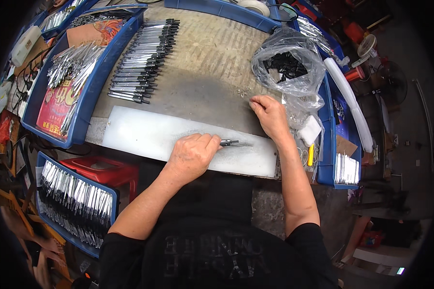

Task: The person assembles metal components by attaching small parts and fittings by hand, placing assembled pieces in rows on the table.

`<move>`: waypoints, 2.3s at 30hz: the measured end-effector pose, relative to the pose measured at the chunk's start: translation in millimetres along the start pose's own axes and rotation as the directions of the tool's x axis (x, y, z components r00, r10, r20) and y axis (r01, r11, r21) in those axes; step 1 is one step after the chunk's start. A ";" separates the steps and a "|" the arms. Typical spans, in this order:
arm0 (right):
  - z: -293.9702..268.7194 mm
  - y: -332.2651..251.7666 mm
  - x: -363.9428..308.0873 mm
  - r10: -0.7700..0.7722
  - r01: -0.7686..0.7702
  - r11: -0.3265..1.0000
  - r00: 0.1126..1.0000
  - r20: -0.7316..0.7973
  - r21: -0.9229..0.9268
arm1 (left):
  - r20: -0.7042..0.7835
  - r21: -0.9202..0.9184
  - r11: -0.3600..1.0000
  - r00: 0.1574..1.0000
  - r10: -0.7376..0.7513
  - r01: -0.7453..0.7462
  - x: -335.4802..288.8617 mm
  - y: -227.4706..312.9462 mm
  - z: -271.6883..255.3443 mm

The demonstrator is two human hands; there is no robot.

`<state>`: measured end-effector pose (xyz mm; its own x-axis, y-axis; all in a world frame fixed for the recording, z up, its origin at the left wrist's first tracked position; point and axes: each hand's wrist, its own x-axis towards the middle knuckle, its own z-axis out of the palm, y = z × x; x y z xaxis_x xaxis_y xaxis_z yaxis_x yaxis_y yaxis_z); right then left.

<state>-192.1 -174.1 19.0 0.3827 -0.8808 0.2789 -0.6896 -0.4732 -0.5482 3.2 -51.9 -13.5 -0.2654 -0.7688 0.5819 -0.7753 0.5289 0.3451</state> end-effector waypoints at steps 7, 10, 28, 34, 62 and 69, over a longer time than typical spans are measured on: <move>9.4 25.1 27.5 -0.078 0.078 0.992 0.997 0.003 -0.096 | 0.013 0.003 1.000 1.000 -0.004 0.004 -0.4 0.8 -1.8; 9.9 32.1 32.5 -0.075 0.073 0.994 0.997 -0.022 -0.085 | 0.012 -0.009 1.000 1.000 0.002 -0.002 -0.7 0.4 -2.6; 4.8 34.5 60.7 0.121 -0.085 0.967 0.983 0.140 -0.241 | -0.053 -0.048 0.999 0.999 0.006 -0.009 0.8 0.0 0.0; 3.8 31.5 72.7 0.159 -0.093 0.958 0.959 0.234 -0.272 | -0.035 -0.046 0.999 0.999 -0.007 0.005 2.0 0.7 -2.9; 2.6 -51.5 -45.9 -0.022 -0.127 0.876 0.953 0.302 0.465 | -0.036 -0.082 0.997 0.999 -0.019 0.016 0.4 -1.2 0.2; 13.6 -47.5 -51.2 -0.143 0.060 0.913 0.974 0.178 0.402 | -0.051 -0.092 0.996 0.998 -0.023 0.018 0.0 -1.9 1.6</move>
<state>-170.6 -106.3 20.0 0.5802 -0.7870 0.2096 -0.3595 -0.4784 -0.8012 3.8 -53.5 -15.3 -0.2177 -0.7612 0.6109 -0.7243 0.5455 0.4216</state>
